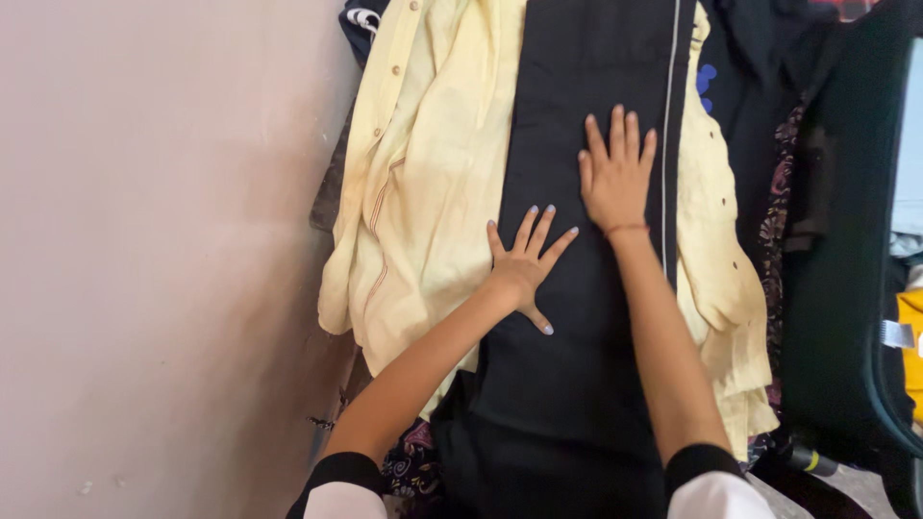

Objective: The person unbuttons a yellow short-sleeved shirt, lays it flat, and then places a pair of black trousers on top of it to prepare for folding.

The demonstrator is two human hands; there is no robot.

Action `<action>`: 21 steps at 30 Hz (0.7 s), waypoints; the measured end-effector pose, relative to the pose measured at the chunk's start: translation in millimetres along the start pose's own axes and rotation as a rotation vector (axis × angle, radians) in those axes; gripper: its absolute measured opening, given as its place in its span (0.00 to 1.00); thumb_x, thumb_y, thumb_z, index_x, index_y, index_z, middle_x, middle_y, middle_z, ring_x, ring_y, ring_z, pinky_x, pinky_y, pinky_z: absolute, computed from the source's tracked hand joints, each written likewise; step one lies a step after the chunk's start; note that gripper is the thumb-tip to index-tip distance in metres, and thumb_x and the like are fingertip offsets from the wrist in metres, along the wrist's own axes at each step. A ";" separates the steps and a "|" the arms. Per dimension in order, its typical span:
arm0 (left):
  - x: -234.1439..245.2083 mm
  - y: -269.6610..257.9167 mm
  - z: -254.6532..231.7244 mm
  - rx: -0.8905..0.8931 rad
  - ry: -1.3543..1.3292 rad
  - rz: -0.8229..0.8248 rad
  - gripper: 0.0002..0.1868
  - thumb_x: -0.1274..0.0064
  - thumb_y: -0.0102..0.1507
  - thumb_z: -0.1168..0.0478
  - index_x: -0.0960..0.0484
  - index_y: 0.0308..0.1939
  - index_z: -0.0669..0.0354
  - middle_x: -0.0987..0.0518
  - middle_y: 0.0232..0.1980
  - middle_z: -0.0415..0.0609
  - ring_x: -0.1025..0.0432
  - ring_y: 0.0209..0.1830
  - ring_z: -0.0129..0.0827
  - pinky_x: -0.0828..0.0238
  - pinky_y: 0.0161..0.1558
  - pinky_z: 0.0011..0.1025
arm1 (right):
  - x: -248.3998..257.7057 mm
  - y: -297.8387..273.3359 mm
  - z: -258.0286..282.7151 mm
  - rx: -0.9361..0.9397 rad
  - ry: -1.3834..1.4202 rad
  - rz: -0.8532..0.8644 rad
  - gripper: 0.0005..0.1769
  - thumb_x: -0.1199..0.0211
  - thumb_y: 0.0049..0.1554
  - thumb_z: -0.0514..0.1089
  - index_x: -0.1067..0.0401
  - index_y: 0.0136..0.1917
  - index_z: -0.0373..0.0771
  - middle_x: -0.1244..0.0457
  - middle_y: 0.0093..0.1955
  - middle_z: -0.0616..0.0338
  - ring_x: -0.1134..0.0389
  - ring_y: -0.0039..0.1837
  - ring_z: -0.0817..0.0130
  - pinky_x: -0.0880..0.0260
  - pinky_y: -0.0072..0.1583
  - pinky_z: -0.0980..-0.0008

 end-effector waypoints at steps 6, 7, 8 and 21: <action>-1.7 -2.9 -0.3 -0.050 0.010 -0.187 0.88 0.25 0.28 0.28 0.64 0.82 0.39 0.71 0.85 0.59 0.78 0.84 0.56 0.76 0.66 0.84 | 8.2 -65.8 14.6 -0.037 0.084 0.104 0.30 0.52 0.70 0.52 0.42 0.82 0.45 0.53 0.84 0.42 0.55 0.84 0.44 0.61 0.78 0.37; -1.4 -4.2 0.0 -0.055 0.008 -0.213 0.87 0.25 0.28 0.28 0.63 0.82 0.39 0.70 0.85 0.59 0.76 0.84 0.56 0.76 0.66 0.83 | 13.8 -77.0 16.8 -0.023 0.081 0.123 0.30 0.53 0.69 0.53 0.43 0.82 0.45 0.53 0.84 0.43 0.55 0.83 0.44 0.60 0.78 0.37; 0.1 -5.1 0.9 -0.061 0.008 -0.237 0.87 0.25 0.28 0.28 0.62 0.82 0.39 0.69 0.85 0.59 0.75 0.84 0.56 0.75 0.66 0.83 | 20.1 -89.4 18.2 -0.021 0.100 0.150 0.30 0.53 0.69 0.53 0.43 0.82 0.46 0.53 0.84 0.43 0.55 0.83 0.44 0.60 0.78 0.38; 14.3 -22.6 -2.5 -0.021 0.041 -0.294 0.83 0.26 0.31 0.26 0.60 0.80 0.35 0.68 0.82 0.63 0.70 0.83 0.56 0.60 0.70 0.71 | 131.3 -221.1 51.9 -0.065 0.110 0.244 0.38 0.43 0.60 0.58 0.43 0.80 0.48 0.54 0.81 0.39 0.55 0.82 0.42 0.55 0.77 0.45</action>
Point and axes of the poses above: each hand's wrist, its own y-axis towards the middle knuckle, its own x-axis out of the back of the hand, z = x × y, the point moved 9 cm from there along y, towards the middle knuckle
